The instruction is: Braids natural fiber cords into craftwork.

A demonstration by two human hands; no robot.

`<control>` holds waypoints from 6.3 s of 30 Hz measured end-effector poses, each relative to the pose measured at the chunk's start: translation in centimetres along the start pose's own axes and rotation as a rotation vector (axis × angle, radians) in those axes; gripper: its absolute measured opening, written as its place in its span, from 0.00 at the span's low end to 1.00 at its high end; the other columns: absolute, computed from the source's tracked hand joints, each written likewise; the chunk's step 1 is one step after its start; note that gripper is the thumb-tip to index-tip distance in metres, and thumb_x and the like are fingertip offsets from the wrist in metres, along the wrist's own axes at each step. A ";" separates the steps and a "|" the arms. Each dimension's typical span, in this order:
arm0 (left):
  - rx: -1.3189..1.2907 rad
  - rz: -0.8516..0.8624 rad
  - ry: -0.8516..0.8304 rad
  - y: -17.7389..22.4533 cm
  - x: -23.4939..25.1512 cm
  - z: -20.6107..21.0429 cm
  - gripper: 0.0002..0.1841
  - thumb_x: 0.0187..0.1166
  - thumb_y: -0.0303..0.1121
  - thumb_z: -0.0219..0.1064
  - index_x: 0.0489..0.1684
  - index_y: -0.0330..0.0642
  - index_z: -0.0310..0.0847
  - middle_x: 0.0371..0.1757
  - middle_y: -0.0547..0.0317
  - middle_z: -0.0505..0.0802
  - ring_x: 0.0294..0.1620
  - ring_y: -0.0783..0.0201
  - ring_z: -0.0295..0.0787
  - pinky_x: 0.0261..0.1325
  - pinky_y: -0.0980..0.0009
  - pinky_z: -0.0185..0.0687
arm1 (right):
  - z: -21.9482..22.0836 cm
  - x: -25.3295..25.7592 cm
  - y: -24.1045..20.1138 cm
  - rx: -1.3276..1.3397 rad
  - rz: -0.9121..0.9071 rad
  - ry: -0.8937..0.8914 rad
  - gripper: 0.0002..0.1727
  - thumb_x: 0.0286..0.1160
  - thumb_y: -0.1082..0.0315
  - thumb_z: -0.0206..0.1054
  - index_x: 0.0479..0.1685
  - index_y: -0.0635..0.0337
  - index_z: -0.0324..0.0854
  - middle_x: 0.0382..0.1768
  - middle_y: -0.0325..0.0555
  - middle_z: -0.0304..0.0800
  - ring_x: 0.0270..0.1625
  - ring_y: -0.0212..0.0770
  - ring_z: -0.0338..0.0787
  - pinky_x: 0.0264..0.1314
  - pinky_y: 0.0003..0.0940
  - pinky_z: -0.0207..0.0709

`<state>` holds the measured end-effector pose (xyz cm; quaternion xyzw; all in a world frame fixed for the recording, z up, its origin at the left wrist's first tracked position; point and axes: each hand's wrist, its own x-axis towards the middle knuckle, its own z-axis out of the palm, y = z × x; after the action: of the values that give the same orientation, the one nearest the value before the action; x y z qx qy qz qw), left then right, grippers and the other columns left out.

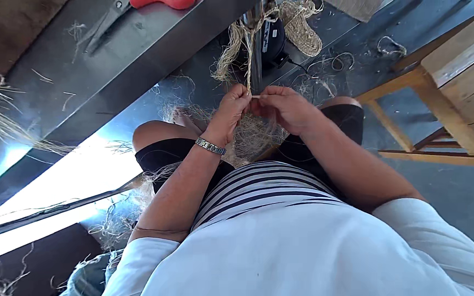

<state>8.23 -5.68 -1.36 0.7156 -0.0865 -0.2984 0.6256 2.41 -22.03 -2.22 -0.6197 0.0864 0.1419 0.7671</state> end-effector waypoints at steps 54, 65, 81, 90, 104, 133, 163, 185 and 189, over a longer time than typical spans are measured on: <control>1.022 0.111 0.008 1.9 -1.5 -2.8 0.16 0.93 0.36 0.48 0.51 0.36 0.81 0.56 0.41 0.88 0.56 0.42 0.88 0.52 0.38 0.77 | 0.8 2.8 -1.3 -0.551 -0.192 0.058 0.07 0.75 0.69 0.73 0.30 0.61 0.85 0.22 0.32 0.79 0.24 0.20 0.73 0.31 0.18 0.68; 0.932 0.117 -0.008 1.4 -1.8 -2.7 0.18 0.94 0.38 0.47 0.59 0.36 0.81 0.52 0.41 0.90 0.53 0.42 0.89 0.53 0.38 0.77 | 1.9 2.4 -0.9 -0.588 -0.255 0.158 0.10 0.75 0.68 0.72 0.26 0.58 0.82 0.19 0.31 0.77 0.21 0.22 0.72 0.28 0.21 0.66; 0.965 0.167 -0.051 1.4 -1.2 -4.7 0.18 0.93 0.37 0.49 0.43 0.33 0.81 0.51 0.41 0.87 0.52 0.44 0.85 0.52 0.40 0.74 | 1.5 2.4 -0.1 -0.515 -0.263 0.066 0.08 0.82 0.69 0.66 0.36 0.62 0.85 0.23 0.32 0.78 0.25 0.20 0.73 0.31 0.18 0.67; 0.659 0.171 -0.041 0.2 -0.5 -6.0 0.16 0.91 0.39 0.50 0.33 0.43 0.77 0.26 0.64 0.74 0.29 0.69 0.69 0.37 0.64 0.65 | 1.7 2.8 0.3 -0.508 -0.288 0.112 0.08 0.78 0.69 0.67 0.29 0.59 0.84 0.20 0.30 0.76 0.22 0.21 0.71 0.28 0.20 0.65; 0.801 0.119 0.072 0.3 -0.9 -5.0 0.16 0.90 0.40 0.55 0.38 0.39 0.82 0.35 0.52 0.84 0.37 0.54 0.79 0.42 0.47 0.70 | 1.6 3.3 1.1 -0.338 -0.297 0.126 0.11 0.77 0.71 0.68 0.25 0.58 0.82 0.20 0.28 0.76 0.24 0.19 0.73 0.31 0.18 0.67; 1.279 0.311 0.125 -1.9 -3.1 0.0 0.14 0.83 0.35 0.59 0.46 0.40 0.92 0.52 0.42 0.89 0.60 0.39 0.83 0.60 0.38 0.68 | 2.1 2.2 2.3 -0.151 0.053 0.128 0.06 0.81 0.69 0.67 0.34 0.59 0.81 0.24 0.31 0.77 0.22 0.21 0.70 0.26 0.17 0.62; 0.706 -0.023 0.018 1.0 -6.2 -10.6 0.15 0.90 0.32 0.50 0.52 0.38 0.85 0.38 0.64 0.87 0.32 0.78 0.75 0.37 0.75 0.71 | -0.8 0.8 1.2 -0.263 -0.060 -0.036 0.11 0.84 0.70 0.62 0.29 0.55 0.77 0.21 0.28 0.73 0.21 0.20 0.68 0.25 0.17 0.60; 0.273 -0.005 -0.220 0.5 0.8 0.2 0.11 0.91 0.28 0.52 0.33 0.43 0.73 0.20 0.71 0.69 0.16 0.80 0.57 0.20 0.84 0.51 | -2.5 0.0 2.0 -0.352 -0.253 0.037 0.09 0.80 0.72 0.63 0.29 0.58 0.79 0.22 0.29 0.74 0.26 0.20 0.72 0.33 0.19 0.67; 0.174 -0.066 -0.285 0.6 1.2 -0.1 0.13 0.91 0.27 0.51 0.30 0.47 0.70 0.16 0.74 0.66 0.12 0.81 0.54 0.16 0.85 0.48 | -2.6 0.1 2.2 -0.368 -0.275 0.005 0.08 0.81 0.72 0.62 0.31 0.59 0.80 0.23 0.29 0.75 0.26 0.19 0.72 0.33 0.17 0.67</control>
<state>9.36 -6.32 -1.16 0.7200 -0.1764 -0.4085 0.5325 1.93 -24.10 -4.87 -0.7553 -0.0243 0.0479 0.6532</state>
